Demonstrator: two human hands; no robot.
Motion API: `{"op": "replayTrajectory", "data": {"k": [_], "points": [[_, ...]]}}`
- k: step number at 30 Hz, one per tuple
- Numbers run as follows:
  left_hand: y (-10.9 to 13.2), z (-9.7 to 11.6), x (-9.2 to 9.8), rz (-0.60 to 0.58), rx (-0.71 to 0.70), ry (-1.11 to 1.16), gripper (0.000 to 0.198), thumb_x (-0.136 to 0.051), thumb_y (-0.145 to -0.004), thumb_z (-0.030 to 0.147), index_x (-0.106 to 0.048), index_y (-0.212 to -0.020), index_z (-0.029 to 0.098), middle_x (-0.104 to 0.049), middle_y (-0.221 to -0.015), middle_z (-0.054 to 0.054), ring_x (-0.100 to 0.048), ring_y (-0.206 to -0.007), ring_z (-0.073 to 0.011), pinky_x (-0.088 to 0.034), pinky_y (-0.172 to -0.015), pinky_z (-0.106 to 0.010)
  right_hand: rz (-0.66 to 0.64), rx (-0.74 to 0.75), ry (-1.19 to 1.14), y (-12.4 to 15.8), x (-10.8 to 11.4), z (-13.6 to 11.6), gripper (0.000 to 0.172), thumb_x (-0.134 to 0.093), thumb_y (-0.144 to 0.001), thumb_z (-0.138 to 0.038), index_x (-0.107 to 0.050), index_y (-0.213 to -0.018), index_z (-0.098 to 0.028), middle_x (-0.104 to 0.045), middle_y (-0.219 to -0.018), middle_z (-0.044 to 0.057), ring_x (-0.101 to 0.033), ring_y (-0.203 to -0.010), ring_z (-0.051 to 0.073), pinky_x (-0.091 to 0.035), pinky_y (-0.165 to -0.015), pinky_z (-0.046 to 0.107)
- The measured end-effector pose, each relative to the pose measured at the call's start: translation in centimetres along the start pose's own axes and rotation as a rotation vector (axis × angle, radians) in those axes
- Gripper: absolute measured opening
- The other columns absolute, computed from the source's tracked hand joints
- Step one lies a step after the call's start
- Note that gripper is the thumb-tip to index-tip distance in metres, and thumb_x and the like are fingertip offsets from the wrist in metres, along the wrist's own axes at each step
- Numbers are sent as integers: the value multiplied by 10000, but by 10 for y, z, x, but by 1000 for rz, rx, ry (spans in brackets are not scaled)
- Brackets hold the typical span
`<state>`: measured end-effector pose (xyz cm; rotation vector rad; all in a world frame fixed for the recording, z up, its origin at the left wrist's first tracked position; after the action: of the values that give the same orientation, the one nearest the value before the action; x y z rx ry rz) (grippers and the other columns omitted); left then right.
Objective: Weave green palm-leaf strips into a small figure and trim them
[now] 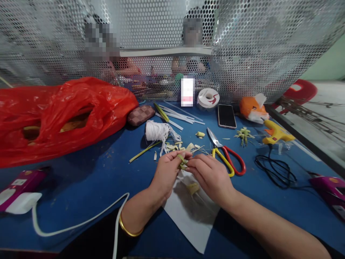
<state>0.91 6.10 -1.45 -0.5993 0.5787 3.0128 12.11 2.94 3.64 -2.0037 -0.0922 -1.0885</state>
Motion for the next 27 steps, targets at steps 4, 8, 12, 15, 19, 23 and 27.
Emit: {"op": "replayTrajectory", "data": {"k": [4, 8, 12, 15, 19, 23, 27], "points": [[0, -2, 1, 4, 8, -11, 160, -746, -706, 298, -778, -762, 151, -679, -673, -23, -480, -531, -78, -312, -496, -197, 28, 35, 12, 1, -1, -5, 209, -513, -988, -260, -661, -916, -131, -712, -808, 81, -652, -738, 204, -480, -681, 334], [0, -4, 1, 11, 6, -31, 168, -729, -727, 299, -785, -782, 151, -697, -676, -39, -522, -574, -98, -333, -518, -198, 4, -4, -9, 2, -3, -4, 166, -551, -965, -234, -668, -875, -159, -714, -792, 60, -643, -712, 197, -454, -671, 339], [0, -1, 0, 9, -25, 9, 148, -739, -702, 277, -781, -741, 140, -695, -665, -44, -557, -625, -111, -395, -588, -201, 15, -202, -246, 6, -2, 9, 163, -537, -958, -203, -666, -860, -188, -669, -797, 46, -629, -731, 173, -477, -659, 303], [0, -1, 0, -9, -4, 24, 161, -747, -691, 283, -779, -745, 134, -677, -654, -36, -561, -626, -107, -404, -597, -194, 31, -334, -398, 10, -4, 15, 146, -548, -943, -199, -644, -832, -197, -656, -845, 51, -637, -792, 169, -503, -697, 287], [-2, -3, 1, -35, 19, 29, 182, -725, -726, 296, -779, -783, 132, -652, -685, -22, -513, -557, -66, -361, -533, -171, 11, -535, -520, 16, -12, 20, 164, -580, -924, -260, -605, -772, -201, -645, -703, 9, -622, -618, 140, -483, -590, 263], [-6, -6, 2, -67, 24, -2, 220, -698, -769, 333, -776, -825, 135, -606, -638, 8, -335, -415, -15, -205, -419, -176, -22, -753, -842, 20, -27, 27, 200, -624, -880, -352, -618, -750, -199, -652, -640, 7, -611, -558, 143, -499, -536, 264], [-8, -5, 3, -63, -16, -106, 241, -660, -811, 357, -777, -860, 152, -620, -622, -4, -503, -512, -74, -318, -476, -180, -4, -787, -954, 18, -31, 32, 188, -652, -843, -351, -643, -743, -192, -676, -666, 21, -615, -586, 151, -513, -570, 281]]}}
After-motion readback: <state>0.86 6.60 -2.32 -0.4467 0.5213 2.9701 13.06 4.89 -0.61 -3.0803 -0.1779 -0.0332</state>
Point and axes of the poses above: each hand's wrist, its own y-axis away from the middle knuckle, its own x-axis out of the back of the hand, z = x × y, the point moved 6 cm from there along -y, towards the middle knuckle
